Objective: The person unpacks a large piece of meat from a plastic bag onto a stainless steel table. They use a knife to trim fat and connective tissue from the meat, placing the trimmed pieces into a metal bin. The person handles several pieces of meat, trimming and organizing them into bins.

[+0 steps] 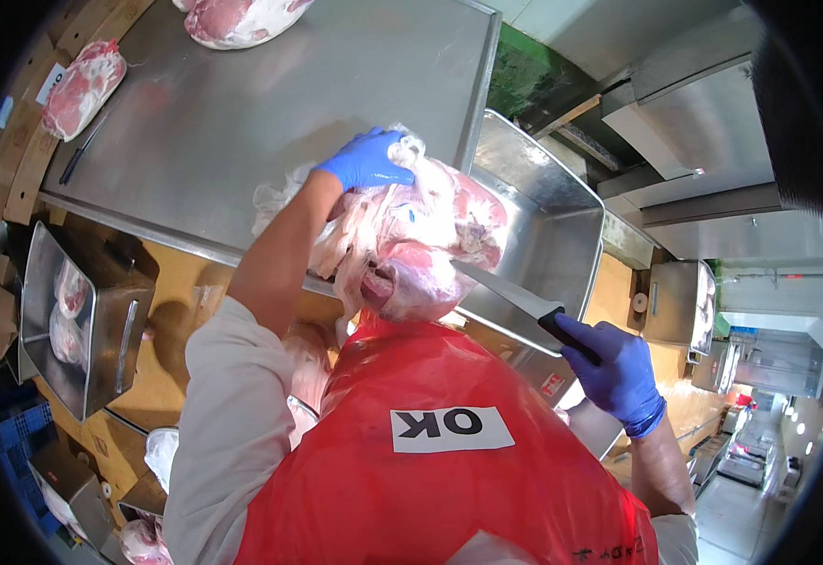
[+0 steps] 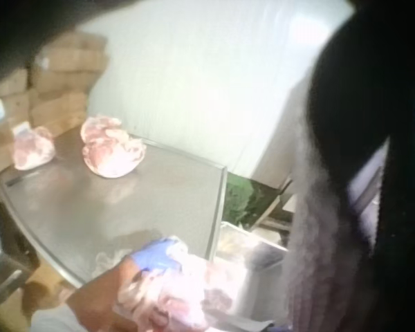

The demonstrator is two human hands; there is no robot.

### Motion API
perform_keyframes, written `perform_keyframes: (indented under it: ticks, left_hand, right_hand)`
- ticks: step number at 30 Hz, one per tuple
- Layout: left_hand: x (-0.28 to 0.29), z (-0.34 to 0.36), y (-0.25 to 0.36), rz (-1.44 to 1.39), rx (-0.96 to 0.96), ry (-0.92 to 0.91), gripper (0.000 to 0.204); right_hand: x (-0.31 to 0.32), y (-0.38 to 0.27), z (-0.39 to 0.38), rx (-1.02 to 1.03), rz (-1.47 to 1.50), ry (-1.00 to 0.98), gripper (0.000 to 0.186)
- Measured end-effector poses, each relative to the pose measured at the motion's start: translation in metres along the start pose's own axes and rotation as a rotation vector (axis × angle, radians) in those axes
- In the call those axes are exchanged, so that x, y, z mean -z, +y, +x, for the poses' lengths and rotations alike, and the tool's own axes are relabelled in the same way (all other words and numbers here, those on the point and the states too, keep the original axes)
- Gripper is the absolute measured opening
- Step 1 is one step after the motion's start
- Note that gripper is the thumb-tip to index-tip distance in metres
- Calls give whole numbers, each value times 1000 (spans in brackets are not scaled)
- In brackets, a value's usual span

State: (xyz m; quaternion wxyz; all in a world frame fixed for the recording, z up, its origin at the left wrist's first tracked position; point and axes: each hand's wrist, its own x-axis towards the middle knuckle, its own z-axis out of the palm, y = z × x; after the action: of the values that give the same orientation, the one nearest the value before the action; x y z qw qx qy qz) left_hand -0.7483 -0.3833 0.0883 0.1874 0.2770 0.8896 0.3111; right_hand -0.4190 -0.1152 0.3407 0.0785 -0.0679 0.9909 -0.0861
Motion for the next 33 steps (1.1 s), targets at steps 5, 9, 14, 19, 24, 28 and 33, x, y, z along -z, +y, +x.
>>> perform_keyframes:
  ticks: [5, 9, 14, 19, 24, 28, 33]
  left_hand:
    - [-12, -26, 13, -35, 55, 233, 66]
    - [-16, -50, 23, -144, 221, 320, 59]
    - [-31, -68, 9, -108, 329, 472, 57]
    - [-41, -69, 2, -93, 332, 592, 59]
    - [-30, -65, 1, -98, 406, 539, 61]
    - [-22, -62, 6, -41, 389, 540, 61]
    - [-18, -59, 8, 57, 471, 477, 62]
  right_hand:
    - [18, -10, 24, 45, -59, -38, 34]
    - [29, -8, 42, 97, -125, -89, 34]
    - [42, 4, 79, 182, -140, -191, 32]
    - [33, 22, 117, 287, -94, -239, 30]
    - [-15, 82, 95, 218, -4, -201, 35]
    - [-75, 133, 76, 315, 151, -78, 43]
    - [-147, 178, 60, 425, 119, 29, 48]
